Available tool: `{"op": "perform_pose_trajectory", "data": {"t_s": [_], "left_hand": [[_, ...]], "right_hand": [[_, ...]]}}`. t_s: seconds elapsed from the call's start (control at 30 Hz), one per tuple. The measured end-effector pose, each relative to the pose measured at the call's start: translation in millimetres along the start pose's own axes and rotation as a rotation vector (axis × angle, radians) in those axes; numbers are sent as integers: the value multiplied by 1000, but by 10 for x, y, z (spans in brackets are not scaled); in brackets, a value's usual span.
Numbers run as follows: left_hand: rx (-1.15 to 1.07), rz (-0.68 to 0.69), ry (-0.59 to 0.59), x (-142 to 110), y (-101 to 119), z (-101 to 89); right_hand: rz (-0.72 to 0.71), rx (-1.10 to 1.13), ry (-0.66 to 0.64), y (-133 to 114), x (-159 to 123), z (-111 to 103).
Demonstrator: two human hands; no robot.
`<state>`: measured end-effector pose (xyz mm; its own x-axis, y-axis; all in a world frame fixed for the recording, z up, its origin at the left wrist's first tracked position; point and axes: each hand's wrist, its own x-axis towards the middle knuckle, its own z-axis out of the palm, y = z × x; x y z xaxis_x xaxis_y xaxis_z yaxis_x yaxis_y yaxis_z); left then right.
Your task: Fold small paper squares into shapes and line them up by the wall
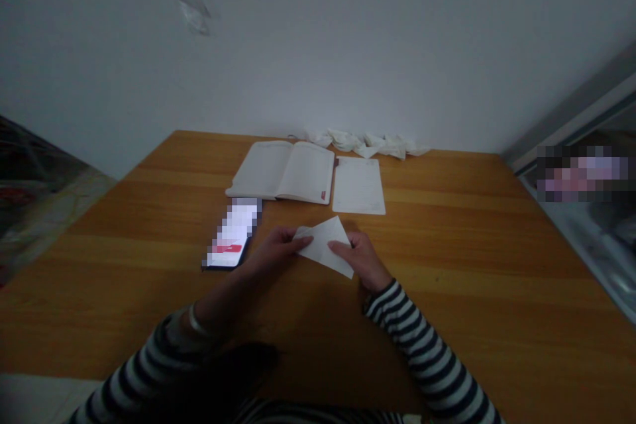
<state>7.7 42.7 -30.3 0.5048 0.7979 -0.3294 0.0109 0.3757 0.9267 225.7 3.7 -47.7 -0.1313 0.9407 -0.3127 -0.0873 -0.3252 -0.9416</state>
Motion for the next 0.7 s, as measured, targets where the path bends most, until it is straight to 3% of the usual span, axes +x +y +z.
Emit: {"op": "perform_pose_trajectory", "data": {"t_s": [0.17, 0.33, 0.47, 0.6, 0.7], "left_hand": [[76, -49, -78, -38, -4, 31], [71, -101, -75, -37, 6, 31], [-62, -163, -12, -10, 36, 7], [-210, -228, -60, 8, 50, -17], [-192, -241, -80, 2, 51, -19]], "right_hand": [[34, -38, 11, -51, 29, 26], [2, -63, 3, -10, 32, 38], [-9, -38, 7, 27, 18, 17], [15, -11, -27, 22, 7, 6], [38, -33, -25, -1, 4, 4]]}}
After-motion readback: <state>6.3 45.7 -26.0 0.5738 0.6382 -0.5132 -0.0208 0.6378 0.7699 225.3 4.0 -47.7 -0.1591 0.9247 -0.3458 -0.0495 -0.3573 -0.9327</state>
